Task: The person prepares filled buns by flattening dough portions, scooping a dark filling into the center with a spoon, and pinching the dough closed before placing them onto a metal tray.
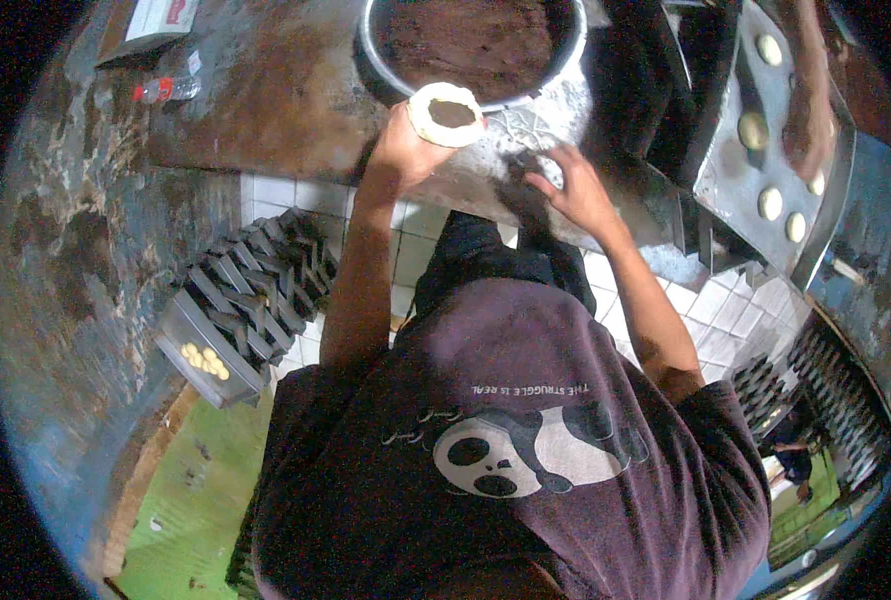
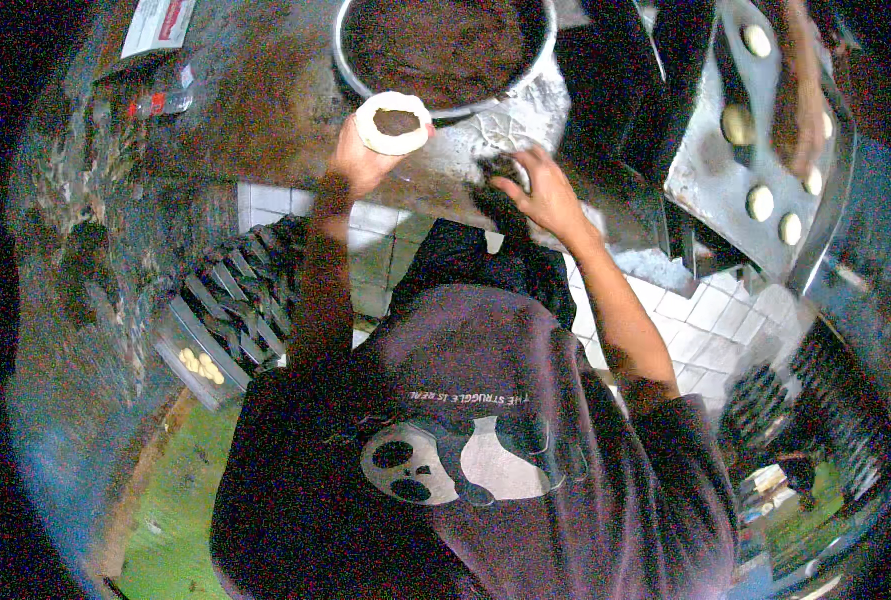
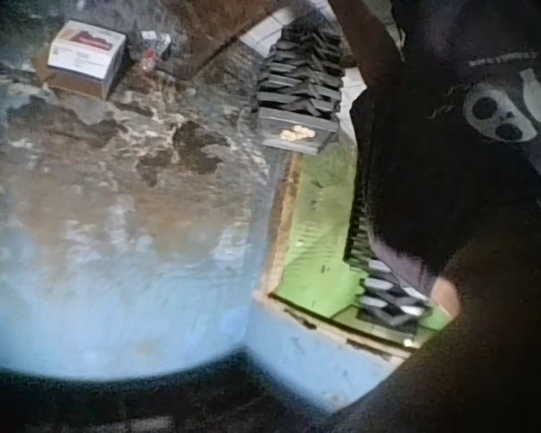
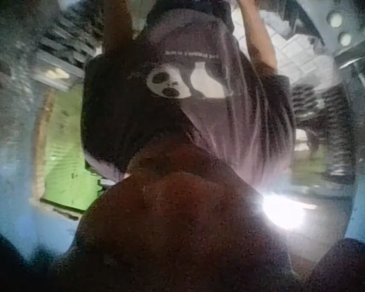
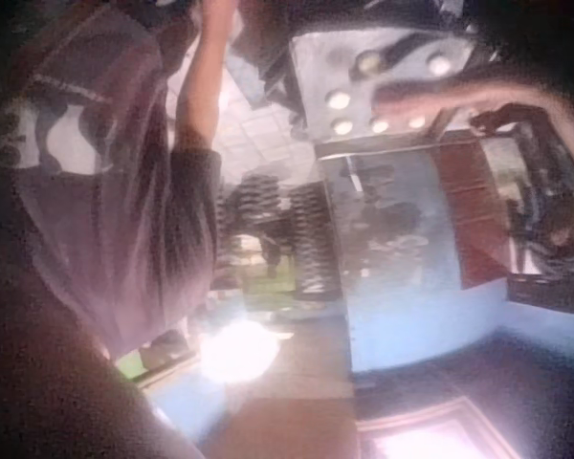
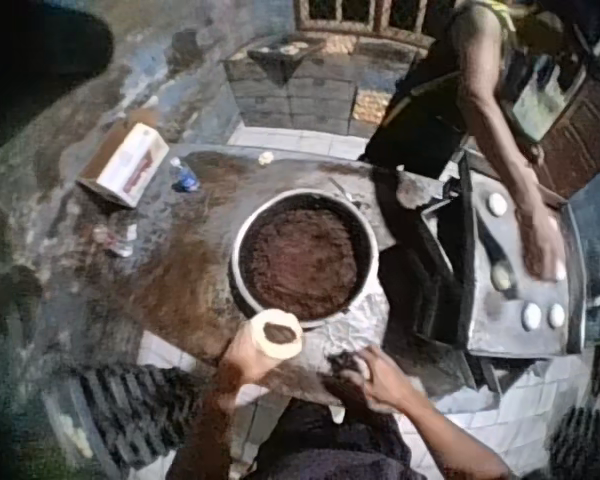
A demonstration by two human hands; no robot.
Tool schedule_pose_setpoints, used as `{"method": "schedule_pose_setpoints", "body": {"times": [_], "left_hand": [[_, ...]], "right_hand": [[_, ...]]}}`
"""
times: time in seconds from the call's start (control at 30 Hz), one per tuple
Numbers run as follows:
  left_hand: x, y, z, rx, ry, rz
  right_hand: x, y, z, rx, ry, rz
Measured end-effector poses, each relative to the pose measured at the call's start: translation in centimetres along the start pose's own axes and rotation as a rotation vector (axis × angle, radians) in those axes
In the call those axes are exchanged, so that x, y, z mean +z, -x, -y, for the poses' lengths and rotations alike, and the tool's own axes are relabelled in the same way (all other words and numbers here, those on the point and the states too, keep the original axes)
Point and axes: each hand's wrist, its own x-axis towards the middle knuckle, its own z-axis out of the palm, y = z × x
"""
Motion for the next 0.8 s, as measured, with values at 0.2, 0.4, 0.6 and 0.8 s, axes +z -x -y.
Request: {"method": "schedule_pose_setpoints", "body": {"times": [0.2, 0.4, 0.6, 0.8], "left_hand": [[3.6, -1.9, -3.3, -0.006, -0.039, 0.444], [5.2, -2.4, -7.7, 0.166, 0.106, 0.556], [9.2, -0.8, -11.1, -0.115, 0.542, 0.373], [13.4, -0.9, -13.6, -0.092, 0.661, 0.246]], "right_hand": [[-12.1, -2.7, 11.2, -0.413, -0.258, 0.003], [-16.2, -1.1, 9.9, -0.3, -0.374, 0.007], [-18.1, 1.8, 7.9, -0.135, -0.62, -0.11], [-22.2, 4.3, 8.4, -0.396, -0.128, -0.181]]}}
